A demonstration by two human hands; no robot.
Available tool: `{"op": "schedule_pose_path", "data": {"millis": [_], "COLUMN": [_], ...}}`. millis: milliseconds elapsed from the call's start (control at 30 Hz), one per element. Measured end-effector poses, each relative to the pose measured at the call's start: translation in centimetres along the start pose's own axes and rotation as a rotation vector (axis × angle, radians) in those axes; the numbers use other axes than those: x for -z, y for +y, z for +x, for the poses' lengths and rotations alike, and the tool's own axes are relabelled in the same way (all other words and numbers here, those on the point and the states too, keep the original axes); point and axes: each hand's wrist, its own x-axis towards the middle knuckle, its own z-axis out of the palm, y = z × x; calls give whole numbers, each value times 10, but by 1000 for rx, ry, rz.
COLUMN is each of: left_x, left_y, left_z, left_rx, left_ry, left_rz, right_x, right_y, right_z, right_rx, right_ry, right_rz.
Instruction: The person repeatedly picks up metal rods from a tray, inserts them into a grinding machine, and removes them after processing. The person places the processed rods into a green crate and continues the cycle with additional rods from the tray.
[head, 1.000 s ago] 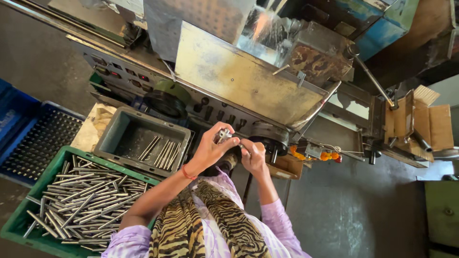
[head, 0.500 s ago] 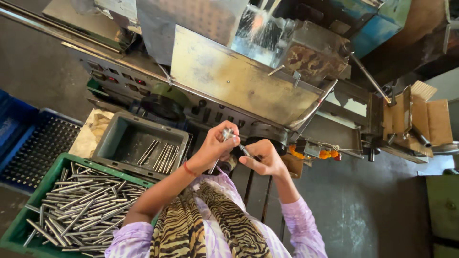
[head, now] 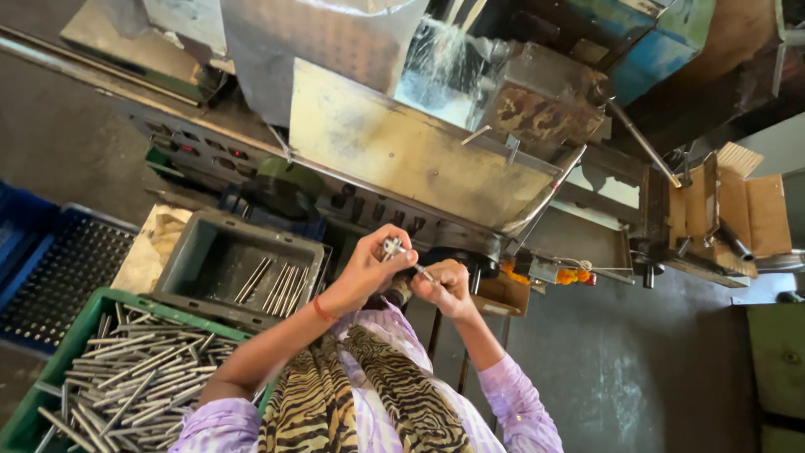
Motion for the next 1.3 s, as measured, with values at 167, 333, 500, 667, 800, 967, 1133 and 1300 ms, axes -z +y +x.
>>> {"op": "schedule_pose_path", "data": {"millis": [167,333,500,667,800,967,1133,1300], "left_x": [0,12,27,55,62,65,68,75], "left_y": [-10,-11,-29,-48,-49,-38,-45,-56], "left_z": [52,151,279,454,556,612,637,653], "left_rx": [-111,315,317,179,25,60,41,-62], "left_ry": [-50,-3,5,55,524,767,755,675], "left_rz": [71,-155,-75,-467,-392,-234,-238,-197], "right_x": [42,95,238,454,571,615,632,643], "right_y": [-13,-8,-14,-34,-52,-38,-24,-20], "right_z": [25,58,56,41,6,-21,-16,-14], "right_rx": [-57,80,-134,-378,-575,-644,-751,-976], "right_ry": [-99,137,351,725,955,932,955,1017], "right_rz": [-346,-1014,-1254,-1322,-1705,-1756,-1695,-1598]}}
